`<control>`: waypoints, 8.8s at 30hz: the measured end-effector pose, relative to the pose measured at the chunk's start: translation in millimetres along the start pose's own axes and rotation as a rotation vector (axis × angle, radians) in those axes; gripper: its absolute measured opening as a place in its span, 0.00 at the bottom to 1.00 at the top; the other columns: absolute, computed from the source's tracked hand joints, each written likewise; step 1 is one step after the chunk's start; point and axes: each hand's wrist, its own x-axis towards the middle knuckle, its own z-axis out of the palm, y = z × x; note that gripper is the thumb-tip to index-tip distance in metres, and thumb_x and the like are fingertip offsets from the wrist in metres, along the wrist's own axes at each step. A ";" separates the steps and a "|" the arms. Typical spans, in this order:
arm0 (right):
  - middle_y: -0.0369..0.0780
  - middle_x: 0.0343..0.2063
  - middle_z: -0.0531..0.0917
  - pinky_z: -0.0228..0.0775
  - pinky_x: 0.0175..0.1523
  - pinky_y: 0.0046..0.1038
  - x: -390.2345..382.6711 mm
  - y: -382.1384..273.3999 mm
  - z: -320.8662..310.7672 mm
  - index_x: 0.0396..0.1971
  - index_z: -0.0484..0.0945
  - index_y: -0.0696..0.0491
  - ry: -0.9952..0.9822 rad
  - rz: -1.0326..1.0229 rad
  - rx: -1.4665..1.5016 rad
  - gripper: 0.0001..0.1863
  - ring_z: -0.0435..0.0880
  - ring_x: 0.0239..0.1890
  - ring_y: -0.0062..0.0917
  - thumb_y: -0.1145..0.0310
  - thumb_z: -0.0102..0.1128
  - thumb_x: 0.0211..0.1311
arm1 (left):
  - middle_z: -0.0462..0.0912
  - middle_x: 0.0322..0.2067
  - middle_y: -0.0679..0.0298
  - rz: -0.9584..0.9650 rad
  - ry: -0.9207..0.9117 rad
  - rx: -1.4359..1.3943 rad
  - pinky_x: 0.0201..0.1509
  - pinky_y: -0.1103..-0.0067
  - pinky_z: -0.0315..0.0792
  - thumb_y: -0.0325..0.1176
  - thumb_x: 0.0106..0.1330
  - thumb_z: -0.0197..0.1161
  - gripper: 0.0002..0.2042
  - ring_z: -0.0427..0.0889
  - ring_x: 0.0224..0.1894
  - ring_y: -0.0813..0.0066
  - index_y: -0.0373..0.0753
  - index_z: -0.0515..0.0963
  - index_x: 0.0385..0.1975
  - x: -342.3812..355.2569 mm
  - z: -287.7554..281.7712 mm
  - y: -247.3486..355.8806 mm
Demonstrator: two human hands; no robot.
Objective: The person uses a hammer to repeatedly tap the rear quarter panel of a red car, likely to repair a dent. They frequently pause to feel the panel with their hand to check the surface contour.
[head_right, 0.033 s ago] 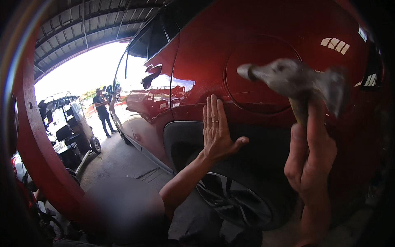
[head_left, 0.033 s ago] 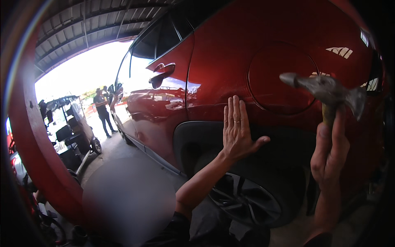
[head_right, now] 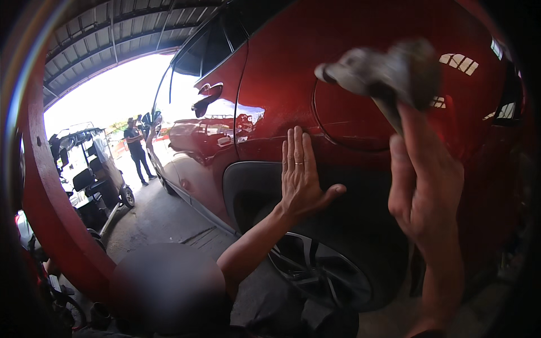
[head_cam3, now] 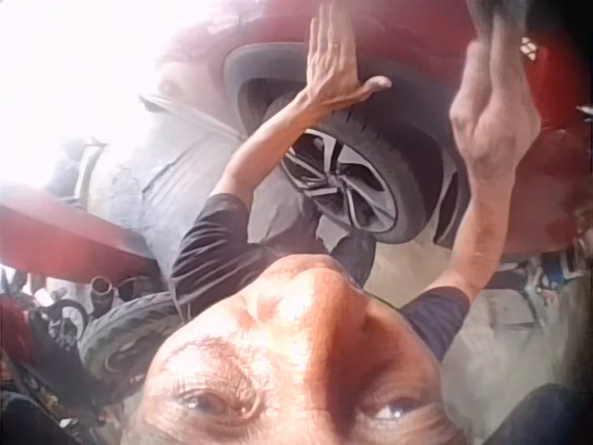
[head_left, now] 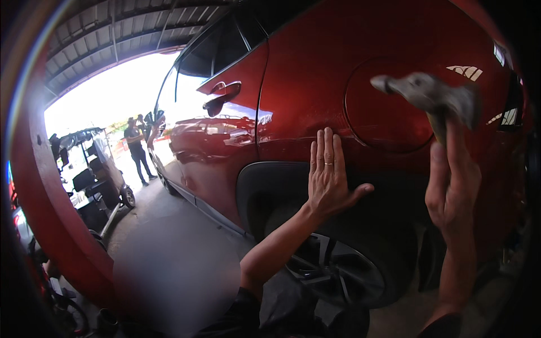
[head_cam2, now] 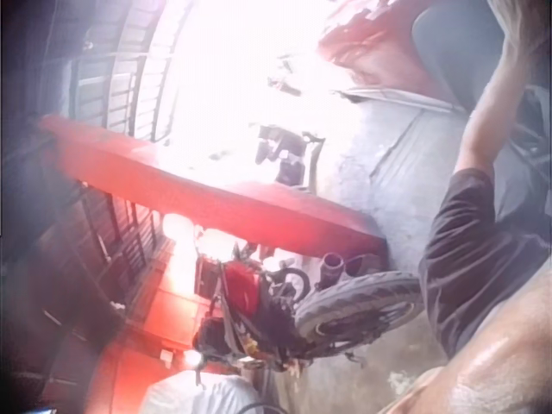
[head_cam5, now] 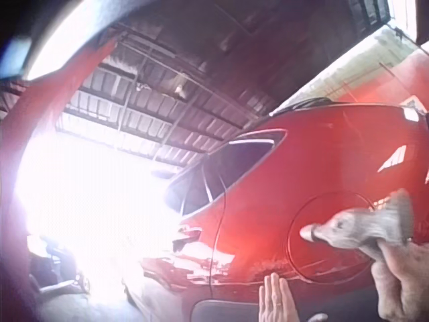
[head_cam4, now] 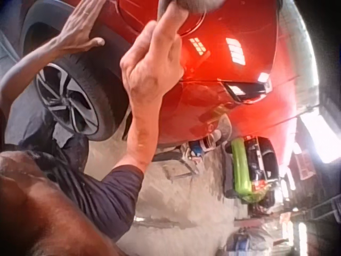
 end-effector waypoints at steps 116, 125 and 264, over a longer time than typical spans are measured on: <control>0.43 0.52 0.84 0.81 0.42 0.34 67.7 -5.0 90.9 0.68 0.69 0.43 -0.380 -0.205 -0.197 0.29 0.87 0.41 0.40 0.79 0.54 0.68 | 0.54 0.72 0.39 0.056 0.091 -0.024 0.77 0.52 0.36 0.78 0.60 0.42 0.57 0.50 0.76 0.44 0.23 0.55 0.70 -4.5 2.5 -52.5; 0.46 0.47 0.85 0.77 0.33 0.32 75.7 -9.0 98.8 0.67 0.70 0.44 -0.496 -0.163 -0.298 0.29 0.84 0.27 0.33 0.77 0.56 0.67 | 0.55 0.71 0.39 0.055 0.108 -0.034 0.77 0.52 0.37 0.77 0.60 0.43 0.57 0.50 0.76 0.44 0.22 0.56 0.69 -4.2 1.9 -49.7; 0.45 0.32 0.83 0.77 0.34 0.38 55.3 -30.9 82.9 0.66 0.71 0.43 -0.458 -0.161 -0.176 0.29 0.85 0.30 0.39 0.79 0.57 0.66 | 0.55 0.72 0.41 -0.009 0.150 -0.068 0.78 0.56 0.42 0.73 0.64 0.46 0.52 0.51 0.76 0.46 0.25 0.57 0.69 -21.6 4.0 -68.3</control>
